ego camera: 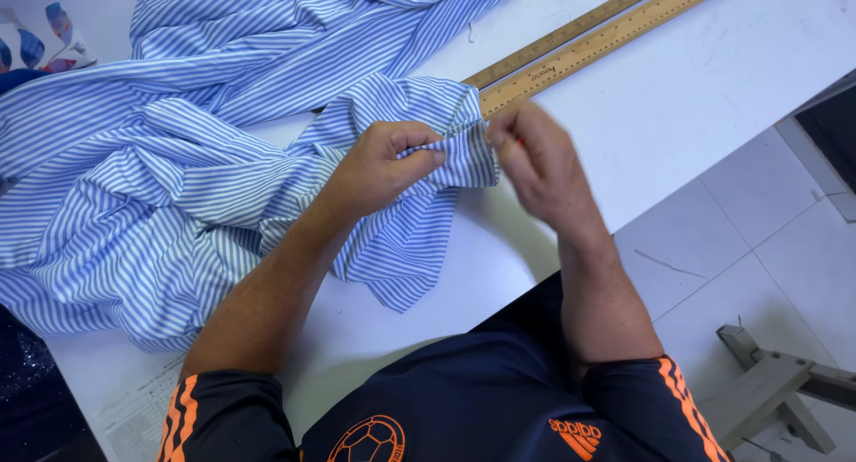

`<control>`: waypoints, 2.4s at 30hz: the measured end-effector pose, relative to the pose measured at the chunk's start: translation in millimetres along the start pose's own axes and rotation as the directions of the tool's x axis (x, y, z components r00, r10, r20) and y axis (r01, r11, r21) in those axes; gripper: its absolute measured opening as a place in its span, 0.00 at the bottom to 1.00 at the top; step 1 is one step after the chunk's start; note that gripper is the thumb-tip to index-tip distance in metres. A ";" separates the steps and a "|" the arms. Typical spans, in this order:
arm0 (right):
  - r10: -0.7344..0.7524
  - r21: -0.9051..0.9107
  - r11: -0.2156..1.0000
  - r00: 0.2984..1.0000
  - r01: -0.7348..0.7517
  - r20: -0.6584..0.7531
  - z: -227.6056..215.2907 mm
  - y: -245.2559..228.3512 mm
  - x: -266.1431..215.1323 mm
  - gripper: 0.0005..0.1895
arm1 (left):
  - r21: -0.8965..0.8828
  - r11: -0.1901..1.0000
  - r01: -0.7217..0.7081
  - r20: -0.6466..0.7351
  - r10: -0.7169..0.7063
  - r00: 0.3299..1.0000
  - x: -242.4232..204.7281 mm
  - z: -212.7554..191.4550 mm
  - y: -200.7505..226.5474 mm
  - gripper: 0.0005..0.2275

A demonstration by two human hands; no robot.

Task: Trimming excess threads and refining the edges of a striped garment using small thread snips.

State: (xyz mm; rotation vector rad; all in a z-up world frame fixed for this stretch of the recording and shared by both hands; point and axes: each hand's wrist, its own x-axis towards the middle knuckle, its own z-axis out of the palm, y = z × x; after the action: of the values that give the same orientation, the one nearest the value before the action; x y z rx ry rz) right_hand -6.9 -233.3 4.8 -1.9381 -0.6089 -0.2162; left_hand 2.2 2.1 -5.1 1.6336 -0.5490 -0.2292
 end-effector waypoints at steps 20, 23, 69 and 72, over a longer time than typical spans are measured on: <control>0.257 -0.806 0.535 0.957 -0.255 -0.132 -134.4 273.9 150.0 0.09 | 0.167 0.982 0.087 -0.060 -0.078 0.995 -4.1 -27.6 23.9 0.11; 0.197 -0.647 0.701 0.954 -0.300 -0.228 -98.2 190.1 123.6 0.12 | 0.160 0.987 0.033 -0.044 -0.026 0.999 -5.0 -31.1 13.3 0.12; -0.186 -0.301 0.942 0.977 0.147 -0.106 10.5 -19.7 -28.0 0.22 | 0.612 0.752 -0.246 0.089 0.243 0.966 -10.4 -12.5 48.2 0.05; -0.249 -0.312 0.927 0.964 0.209 -0.096 11.8 -14.4 -37.8 0.15 | 0.624 0.734 -0.267 -0.039 0.370 0.928 -6.5 -2.5 41.8 0.07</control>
State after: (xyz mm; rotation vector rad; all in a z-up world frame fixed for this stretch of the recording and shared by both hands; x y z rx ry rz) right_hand -47.9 -230.1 -4.4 -2.1178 -0.7475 -0.6136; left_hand -11.3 5.3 34.9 2.1203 -0.8264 0.3855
